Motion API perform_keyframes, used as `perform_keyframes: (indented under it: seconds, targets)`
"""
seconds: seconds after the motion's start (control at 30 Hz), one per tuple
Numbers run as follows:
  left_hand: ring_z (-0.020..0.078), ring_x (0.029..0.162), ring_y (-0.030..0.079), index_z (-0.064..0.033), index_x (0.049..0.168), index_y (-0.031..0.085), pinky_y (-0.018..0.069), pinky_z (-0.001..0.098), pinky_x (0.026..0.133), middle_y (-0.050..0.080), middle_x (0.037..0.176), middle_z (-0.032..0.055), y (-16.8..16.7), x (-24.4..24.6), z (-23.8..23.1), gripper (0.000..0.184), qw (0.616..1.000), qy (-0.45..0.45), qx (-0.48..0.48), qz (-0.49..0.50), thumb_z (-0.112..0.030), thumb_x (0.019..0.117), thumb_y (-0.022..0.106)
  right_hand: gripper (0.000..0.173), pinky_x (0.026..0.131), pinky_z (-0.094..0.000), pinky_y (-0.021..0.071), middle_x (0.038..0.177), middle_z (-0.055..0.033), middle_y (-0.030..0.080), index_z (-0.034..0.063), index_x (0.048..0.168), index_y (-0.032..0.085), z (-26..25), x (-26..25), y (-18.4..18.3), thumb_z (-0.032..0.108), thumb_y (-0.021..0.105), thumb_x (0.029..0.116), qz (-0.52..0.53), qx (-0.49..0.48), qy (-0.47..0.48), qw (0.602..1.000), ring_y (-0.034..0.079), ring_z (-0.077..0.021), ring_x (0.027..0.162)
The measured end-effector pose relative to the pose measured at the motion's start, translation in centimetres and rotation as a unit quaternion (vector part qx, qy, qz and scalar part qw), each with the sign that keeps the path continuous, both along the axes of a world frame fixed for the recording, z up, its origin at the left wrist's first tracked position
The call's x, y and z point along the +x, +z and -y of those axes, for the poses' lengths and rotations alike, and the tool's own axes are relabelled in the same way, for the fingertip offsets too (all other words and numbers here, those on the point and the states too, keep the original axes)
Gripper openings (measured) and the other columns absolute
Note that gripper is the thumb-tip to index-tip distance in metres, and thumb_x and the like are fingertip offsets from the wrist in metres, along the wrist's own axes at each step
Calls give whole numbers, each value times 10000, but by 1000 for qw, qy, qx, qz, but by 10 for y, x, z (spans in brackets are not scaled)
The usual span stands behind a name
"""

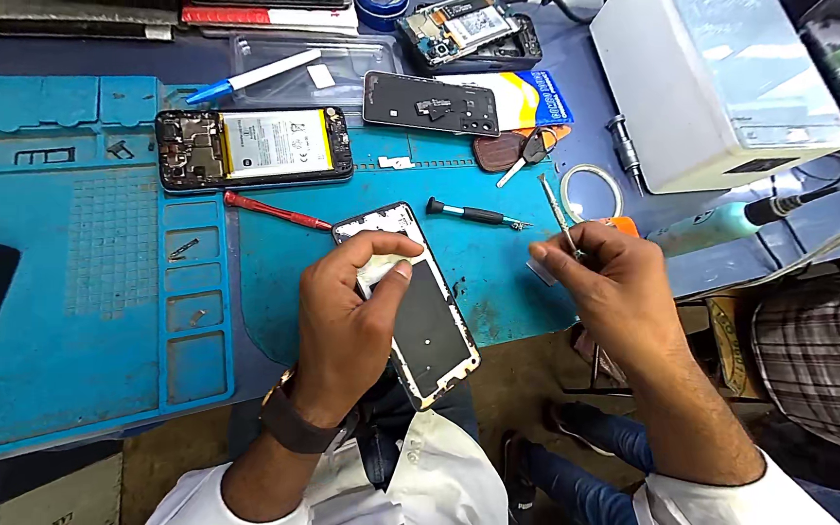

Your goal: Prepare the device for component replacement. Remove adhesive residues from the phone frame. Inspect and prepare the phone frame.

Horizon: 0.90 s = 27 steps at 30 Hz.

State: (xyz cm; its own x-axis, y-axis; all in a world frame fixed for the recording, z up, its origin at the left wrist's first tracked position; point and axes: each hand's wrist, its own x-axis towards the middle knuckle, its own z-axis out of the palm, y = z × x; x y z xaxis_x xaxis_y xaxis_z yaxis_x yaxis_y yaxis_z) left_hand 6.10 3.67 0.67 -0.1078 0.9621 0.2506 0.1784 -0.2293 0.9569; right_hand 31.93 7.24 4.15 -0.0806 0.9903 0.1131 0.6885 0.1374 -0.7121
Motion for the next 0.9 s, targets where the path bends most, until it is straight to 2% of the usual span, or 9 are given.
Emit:
perform_keyframes:
  seconds: [0.07,0.17,0.3,0.43,0.57,0.67,0.77,0.83,0.9]
  targets:
    - [90,887,696,-72,1098,738,587,243,714,737,1024,10,1,0,0,213,1000,-9,-6,-9,-14,964,584,193,492,-224,449,833,38,652,142,1122,710,4,3,2,237,739,957,3,18,-3,1000,547,-66,583]
    - [52,871,694,-114,1073,749,584,224,704,737,983,-27,1,1,0,209,998,-12,-12,-65,-45,949,596,236,446,-188,382,742,45,608,86,1037,741,12,1,3,223,552,1070,-160,48,-9,986,467,-35,514]
    - [31,856,690,-140,1059,755,575,216,683,740,962,-48,1,2,-1,211,995,-4,-19,-98,-66,936,601,410,433,-204,476,695,20,622,68,969,715,28,-11,-3,263,388,1122,-335,18,-18,942,531,-63,498]
    - [49,810,679,-139,1095,749,546,208,627,733,975,-37,6,3,0,223,993,-4,-31,-110,-51,960,595,168,456,-207,432,707,64,646,131,891,747,37,-30,-20,221,664,1006,-129,-8,64,990,536,-32,541]
    - [51,826,686,-132,1089,743,552,201,643,734,990,-36,6,3,0,211,992,-1,-22,-122,-56,964,591,349,398,-276,337,543,66,509,183,758,698,27,-39,-9,343,585,1047,-33,-113,133,984,453,-80,444]
    - [46,844,684,-128,1090,743,552,198,662,734,1000,-36,6,3,1,207,993,2,-21,-119,-55,966,594,286,418,-319,438,597,25,580,173,1049,770,22,-39,-4,353,548,1066,-57,-129,65,988,527,-121,470]
    - [33,794,672,-137,1093,744,530,186,616,729,969,-42,6,3,2,209,992,5,-24,-126,-63,963,598,379,401,-239,422,692,14,611,105,1431,625,21,-37,-4,230,497,1097,-156,-17,-27,987,500,-88,476]
    - [24,777,665,-145,1095,743,521,179,600,725,959,-50,6,4,1,211,991,6,-27,-134,-71,958,600,371,371,-185,372,659,1,595,6,1285,687,23,-34,-6,179,403,1120,-313,19,-21,949,446,-54,441]
    - [20,778,665,-156,1095,743,522,184,599,725,956,-57,6,4,1,204,988,7,-36,-150,-88,961,604,539,510,-220,517,716,9,652,27,1052,720,28,-29,-8,284,255,1144,-367,42,-29,929,578,-66,563]
